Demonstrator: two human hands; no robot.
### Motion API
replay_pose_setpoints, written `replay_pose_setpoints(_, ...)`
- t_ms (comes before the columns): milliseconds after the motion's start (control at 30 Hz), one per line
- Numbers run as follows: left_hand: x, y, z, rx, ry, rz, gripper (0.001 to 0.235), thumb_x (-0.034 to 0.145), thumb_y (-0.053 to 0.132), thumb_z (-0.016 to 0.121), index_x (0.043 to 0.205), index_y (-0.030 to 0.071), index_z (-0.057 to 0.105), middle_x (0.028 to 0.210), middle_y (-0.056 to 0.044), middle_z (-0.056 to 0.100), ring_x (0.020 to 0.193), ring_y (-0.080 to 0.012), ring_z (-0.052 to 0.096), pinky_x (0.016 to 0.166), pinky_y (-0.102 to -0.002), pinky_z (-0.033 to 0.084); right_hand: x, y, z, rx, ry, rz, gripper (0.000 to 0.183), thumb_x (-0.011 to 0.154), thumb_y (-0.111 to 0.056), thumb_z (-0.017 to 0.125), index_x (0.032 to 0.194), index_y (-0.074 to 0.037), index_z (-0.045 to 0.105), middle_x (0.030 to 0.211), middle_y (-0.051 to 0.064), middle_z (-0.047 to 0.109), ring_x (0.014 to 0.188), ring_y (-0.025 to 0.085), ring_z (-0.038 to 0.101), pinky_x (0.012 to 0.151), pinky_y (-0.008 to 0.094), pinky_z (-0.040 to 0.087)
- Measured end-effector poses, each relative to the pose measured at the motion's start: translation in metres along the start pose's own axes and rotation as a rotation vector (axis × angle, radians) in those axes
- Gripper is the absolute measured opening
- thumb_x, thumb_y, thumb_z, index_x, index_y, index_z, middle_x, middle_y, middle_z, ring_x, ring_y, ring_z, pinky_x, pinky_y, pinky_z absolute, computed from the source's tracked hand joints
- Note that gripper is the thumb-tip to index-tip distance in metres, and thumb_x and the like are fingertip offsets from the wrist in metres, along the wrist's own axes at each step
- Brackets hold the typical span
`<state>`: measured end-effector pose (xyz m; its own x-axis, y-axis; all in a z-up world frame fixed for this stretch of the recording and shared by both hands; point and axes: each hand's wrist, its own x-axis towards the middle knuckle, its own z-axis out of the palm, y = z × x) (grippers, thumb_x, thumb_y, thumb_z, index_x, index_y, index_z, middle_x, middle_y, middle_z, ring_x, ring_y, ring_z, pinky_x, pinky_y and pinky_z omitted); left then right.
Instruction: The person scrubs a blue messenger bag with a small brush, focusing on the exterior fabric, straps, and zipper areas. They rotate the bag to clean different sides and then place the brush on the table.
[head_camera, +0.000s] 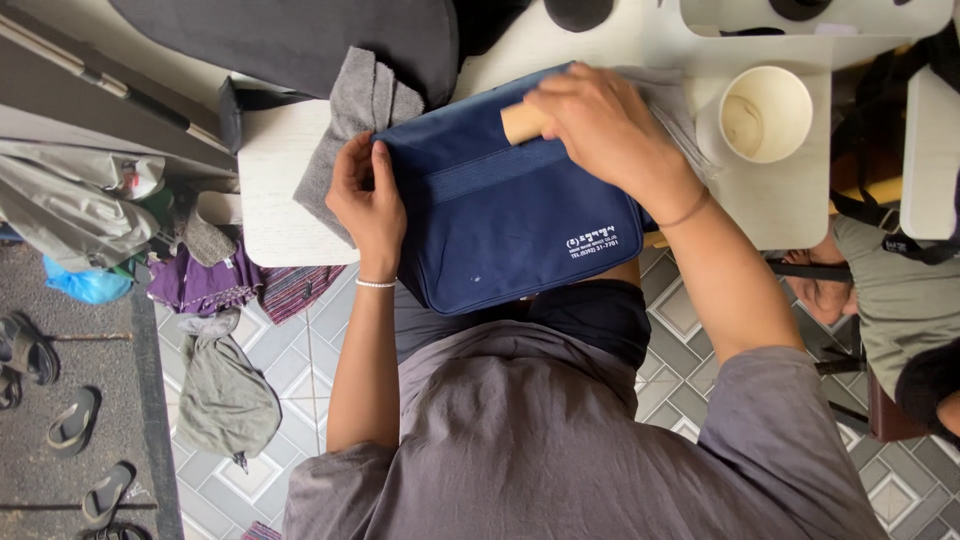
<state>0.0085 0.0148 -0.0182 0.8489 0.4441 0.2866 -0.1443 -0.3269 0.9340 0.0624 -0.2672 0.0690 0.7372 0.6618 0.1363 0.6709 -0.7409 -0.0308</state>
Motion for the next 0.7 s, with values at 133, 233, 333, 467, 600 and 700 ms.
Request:
replay_pose_setpoints(133, 0.001, -0.002, 0.003, 0.018, 0.005, 0.017, 0.022, 0.102, 0.023, 0.063, 0.114, 0.005, 0.07, 0.101, -0.006, 0.076, 0.087, -0.0124, 0.072, 0.08, -0.025, 0.057, -0.003, 0.002, -0.018, -0.001, 0.099, 0.024, 0.016, 0.087, 0.002, 0.074, 0.097, -0.005, 0.063, 0.092, 0.005, 0.064, 0.085, 0.027, 0.056, 0.076, 0.041, 0.05)
replay_pose_setpoints(233, -0.001, -0.003, 0.0, 0.001, 0.004, 0.006, 0.022, 0.103, 0.022, 0.063, 0.114, 0.004, 0.068, 0.102, -0.007, 0.075, 0.092, -0.0133, 0.072, 0.085, -0.026, 0.057, -0.011, 0.001, -0.037, 0.129, -0.513, 0.204, 0.009, 0.087, -0.007, 0.067, 0.085, -0.014, 0.072, 0.088, 0.006, 0.066, 0.08, 0.036, 0.063, 0.062, 0.048, 0.048)
replay_pose_setpoints(333, -0.001, 0.0, 0.001, 0.004, -0.011, -0.023, 0.023, 0.102, 0.024, 0.063, 0.114, 0.005, 0.069, 0.102, -0.007, 0.075, 0.09, -0.0126, 0.072, 0.082, -0.025, 0.057, -0.008, 0.025, -0.014, -0.012, -0.29, 0.128, 0.022, 0.077, 0.007, 0.066, 0.077, -0.015, 0.068, 0.081, 0.005, 0.066, 0.078, 0.034, 0.063, 0.062, 0.046, 0.05)
replay_pose_setpoints(467, -0.002, 0.0, 0.0, 0.04, -0.004, -0.009, 0.022, 0.102, 0.025, 0.063, 0.113, 0.006, 0.069, 0.1, -0.005, 0.075, 0.088, -0.0122, 0.071, 0.081, -0.025, 0.057, -0.009, 0.023, -0.025, 0.012, -0.096, 0.157, 0.013, 0.087, -0.002, 0.074, 0.091, -0.01, 0.065, 0.087, 0.004, 0.062, 0.085, 0.03, 0.058, 0.067, 0.045, 0.049)
replay_pose_setpoints(600, -0.001, 0.0, 0.0, 0.052, 0.001, -0.023, 0.023, 0.102, 0.026, 0.063, 0.113, 0.006, 0.069, 0.1, -0.006, 0.075, 0.088, -0.0124, 0.071, 0.08, -0.025, 0.056, -0.007, 0.013, -0.039, 0.056, -0.38, 0.235, 0.019, 0.081, 0.001, 0.068, 0.083, -0.017, 0.073, 0.087, 0.005, 0.069, 0.083, 0.036, 0.066, 0.059, 0.05, 0.049)
replay_pose_setpoints(700, 0.0, 0.001, 0.0, 0.055, 0.003, -0.014, 0.021, 0.103, 0.024, 0.063, 0.113, 0.007, 0.069, 0.099, -0.003, 0.075, 0.087, -0.0107, 0.07, 0.08, -0.025, 0.056, -0.001, 0.033, 0.002, -0.182, 0.002, 0.14, 0.013, 0.086, -0.005, 0.076, 0.088, -0.013, 0.065, 0.089, 0.0, 0.066, 0.084, 0.026, 0.058, 0.072, 0.038, 0.047)
